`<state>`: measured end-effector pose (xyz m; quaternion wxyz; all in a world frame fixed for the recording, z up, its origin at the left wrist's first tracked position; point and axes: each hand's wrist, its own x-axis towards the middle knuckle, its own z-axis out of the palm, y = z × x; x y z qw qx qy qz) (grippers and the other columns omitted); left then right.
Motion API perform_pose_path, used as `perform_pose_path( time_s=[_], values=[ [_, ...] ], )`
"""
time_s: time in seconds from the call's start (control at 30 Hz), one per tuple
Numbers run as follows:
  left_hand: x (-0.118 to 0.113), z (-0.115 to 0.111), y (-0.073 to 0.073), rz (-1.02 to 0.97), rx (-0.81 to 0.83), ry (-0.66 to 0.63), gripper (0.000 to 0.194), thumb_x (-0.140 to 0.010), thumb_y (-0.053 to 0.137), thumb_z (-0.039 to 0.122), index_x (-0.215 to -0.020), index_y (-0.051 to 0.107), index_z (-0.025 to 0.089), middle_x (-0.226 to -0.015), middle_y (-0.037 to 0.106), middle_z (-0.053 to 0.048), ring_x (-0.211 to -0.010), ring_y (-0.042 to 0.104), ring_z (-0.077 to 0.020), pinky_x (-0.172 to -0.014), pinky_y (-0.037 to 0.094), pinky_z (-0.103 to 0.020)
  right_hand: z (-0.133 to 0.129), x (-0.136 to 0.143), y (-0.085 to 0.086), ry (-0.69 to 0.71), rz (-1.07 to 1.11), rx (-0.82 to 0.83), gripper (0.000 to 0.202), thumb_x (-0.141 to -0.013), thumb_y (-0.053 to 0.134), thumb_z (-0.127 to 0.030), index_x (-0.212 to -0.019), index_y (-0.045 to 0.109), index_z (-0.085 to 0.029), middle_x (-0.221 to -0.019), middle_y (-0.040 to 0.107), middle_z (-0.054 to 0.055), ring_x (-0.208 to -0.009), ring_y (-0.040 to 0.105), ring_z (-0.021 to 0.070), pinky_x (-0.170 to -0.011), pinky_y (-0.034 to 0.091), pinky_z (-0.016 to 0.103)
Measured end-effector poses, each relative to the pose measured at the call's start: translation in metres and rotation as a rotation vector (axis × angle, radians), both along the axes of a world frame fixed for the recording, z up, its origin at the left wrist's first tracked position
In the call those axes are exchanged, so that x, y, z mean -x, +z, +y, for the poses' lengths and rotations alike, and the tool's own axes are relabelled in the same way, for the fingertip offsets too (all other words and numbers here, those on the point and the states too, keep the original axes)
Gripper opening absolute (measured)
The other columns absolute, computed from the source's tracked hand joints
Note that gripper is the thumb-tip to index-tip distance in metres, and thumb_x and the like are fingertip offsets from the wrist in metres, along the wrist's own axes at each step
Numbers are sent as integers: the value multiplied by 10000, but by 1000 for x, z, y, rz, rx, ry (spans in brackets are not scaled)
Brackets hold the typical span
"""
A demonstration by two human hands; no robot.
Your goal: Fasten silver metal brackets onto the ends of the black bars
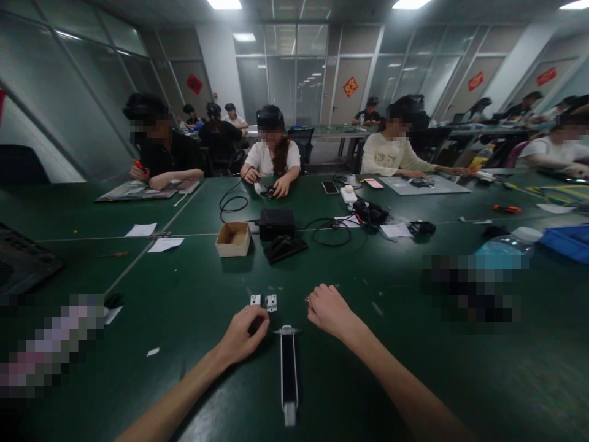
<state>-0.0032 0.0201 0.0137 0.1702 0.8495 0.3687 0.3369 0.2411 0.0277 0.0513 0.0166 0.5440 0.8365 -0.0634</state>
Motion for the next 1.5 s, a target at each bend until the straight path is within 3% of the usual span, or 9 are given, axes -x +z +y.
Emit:
perform_pose_path(
  time_s=[0.2,0.37,0.53,0.7,0.83,1.07,1.2,1.5],
  values=[
    [0,-1,1,10,8,-21,107,-876,462,211,-839,557,180,-747,596,-21,-671,550,-153,-639,445,-268,-10,7,-3,-21,-112,-42,209,-857,490,-221,-893,655,-98,-905,629,133,-842,547,231,-755,413,344],
    [0,-1,4,-63,112,65,113,-869,454,217,-813,544,177,-718,584,-9,-634,543,-140,-599,444,-250,-7,0,-12,-39,-16,-30,215,-865,462,-219,-875,643,-104,-867,614,127,-814,532,231,-750,417,366],
    [0,-2,7,-90,145,87,106,-875,467,226,-832,548,173,-728,585,-6,-630,546,-135,-602,452,-244,-12,-2,-2,-105,383,112,212,-897,445,-275,-884,618,-154,-904,590,76,-783,529,178,-687,443,304],
    [-9,-9,21,9,148,-107,170,-870,576,283,-1005,569,182,-867,631,-23,-700,580,-141,-668,476,-253,-27,16,12,-104,770,207,237,-914,450,-333,-875,621,-173,-842,593,28,-736,521,145,-653,420,268],
    [-16,-13,24,-49,109,-189,161,-909,551,285,-1026,586,180,-926,647,-44,-787,603,-156,-728,488,-266,-33,27,8,-98,954,330,235,-899,484,-344,-882,628,-159,-828,607,28,-745,538,150,-663,424,271],
    [-17,-14,21,-192,115,-145,186,-924,534,319,-987,642,182,-902,676,-53,-811,628,-170,-751,509,-284,-34,36,-3,-98,1148,435,275,-880,521,-405,-874,629,-153,-830,619,27,-783,573,154,-709,457,280],
    [-12,-10,22,-162,132,-149,185,-919,544,315,-990,654,185,-908,681,-52,-814,631,-168,-758,506,-281,-33,36,-1,-94,1119,409,228,-885,525,-355,-890,634,-155,-856,619,28,-793,577,151,-719,465,284],
    [11,10,41,196,211,-230,137,-879,586,286,-959,649,194,-837,646,-19,-720,599,-142,-662,450,-227,-18,11,23,-6,688,303,211,-899,496,-312,-971,653,-192,-930,618,33,-771,537,141,-662,427,261]
  ],
)
